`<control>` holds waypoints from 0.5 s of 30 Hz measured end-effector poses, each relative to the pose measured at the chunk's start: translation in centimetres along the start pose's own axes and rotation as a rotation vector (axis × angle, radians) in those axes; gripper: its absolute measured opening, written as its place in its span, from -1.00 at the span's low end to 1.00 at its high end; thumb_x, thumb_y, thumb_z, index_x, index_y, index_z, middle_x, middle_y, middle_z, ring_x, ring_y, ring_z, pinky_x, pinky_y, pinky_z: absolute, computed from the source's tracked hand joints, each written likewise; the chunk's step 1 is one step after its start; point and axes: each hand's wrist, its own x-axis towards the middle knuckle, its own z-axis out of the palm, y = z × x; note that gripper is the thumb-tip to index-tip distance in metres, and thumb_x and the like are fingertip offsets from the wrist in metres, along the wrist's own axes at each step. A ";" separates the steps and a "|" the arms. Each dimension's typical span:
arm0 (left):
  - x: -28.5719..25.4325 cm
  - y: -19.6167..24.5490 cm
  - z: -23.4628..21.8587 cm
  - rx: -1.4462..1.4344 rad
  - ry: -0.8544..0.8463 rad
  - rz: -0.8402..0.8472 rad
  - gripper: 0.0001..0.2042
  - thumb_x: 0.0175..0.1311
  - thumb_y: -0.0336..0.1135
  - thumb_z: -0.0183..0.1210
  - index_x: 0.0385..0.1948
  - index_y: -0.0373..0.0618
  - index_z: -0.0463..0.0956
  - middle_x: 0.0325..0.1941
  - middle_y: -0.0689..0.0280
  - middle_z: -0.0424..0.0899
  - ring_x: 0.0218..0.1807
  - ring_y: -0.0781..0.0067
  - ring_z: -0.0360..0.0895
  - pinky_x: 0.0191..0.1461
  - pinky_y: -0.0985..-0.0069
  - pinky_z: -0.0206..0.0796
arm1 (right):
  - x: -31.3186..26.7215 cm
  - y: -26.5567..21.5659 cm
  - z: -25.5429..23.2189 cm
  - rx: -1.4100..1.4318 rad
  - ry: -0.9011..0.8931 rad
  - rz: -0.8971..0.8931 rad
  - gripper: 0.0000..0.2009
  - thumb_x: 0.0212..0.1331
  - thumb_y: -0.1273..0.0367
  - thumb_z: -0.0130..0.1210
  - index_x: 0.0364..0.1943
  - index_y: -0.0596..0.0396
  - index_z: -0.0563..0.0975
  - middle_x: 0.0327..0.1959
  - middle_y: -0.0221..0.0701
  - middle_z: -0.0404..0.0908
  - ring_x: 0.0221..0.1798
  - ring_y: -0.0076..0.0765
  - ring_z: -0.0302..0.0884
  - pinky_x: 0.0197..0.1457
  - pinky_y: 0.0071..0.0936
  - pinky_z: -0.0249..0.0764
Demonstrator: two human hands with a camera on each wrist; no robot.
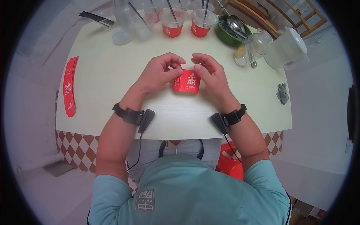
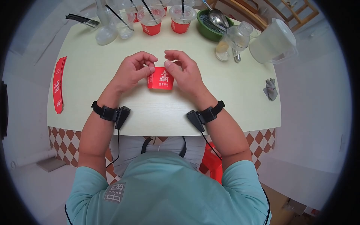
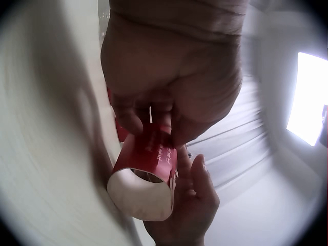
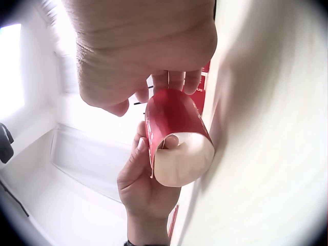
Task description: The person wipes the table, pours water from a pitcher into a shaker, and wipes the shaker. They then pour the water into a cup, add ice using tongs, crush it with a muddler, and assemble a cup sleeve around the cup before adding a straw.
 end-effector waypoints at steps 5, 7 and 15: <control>-0.1 0.5 -0.4 0.246 0.176 0.164 -0.72 0.28 -0.49 0.26 0.03 -0.16 0.59 -0.17 0.38 0.61 -0.14 0.58 0.52 0.04 0.57 0.41 | 0.6 0.6 -0.7 0.034 0.066 0.007 -0.53 0.34 0.31 0.19 0.28 0.20 0.44 0.22 -0.27 0.53 0.15 -0.39 0.53 0.19 -0.43 0.50; -0.1 0.6 -0.3 0.400 0.217 0.244 -0.70 0.25 -0.50 0.26 0.03 -0.13 0.60 -0.14 0.35 0.62 -0.12 0.53 0.53 0.08 0.52 0.40 | 0.7 1.2 -0.5 -0.055 -0.056 -0.015 -0.45 0.26 0.38 0.22 0.34 0.16 0.39 0.24 -0.25 0.52 0.26 -0.33 0.49 0.24 -0.37 0.50; 0.4 0.3 -0.9 0.200 0.210 0.285 -0.58 0.08 -0.63 0.04 0.03 -0.16 0.57 0.10 0.33 0.62 0.19 0.49 0.48 0.26 0.42 0.35 | 0.8 1.6 -0.2 -0.172 -0.012 0.033 -0.35 0.17 0.49 0.25 0.40 0.10 0.32 0.26 -0.24 0.51 0.30 -0.30 0.48 0.28 -0.36 0.50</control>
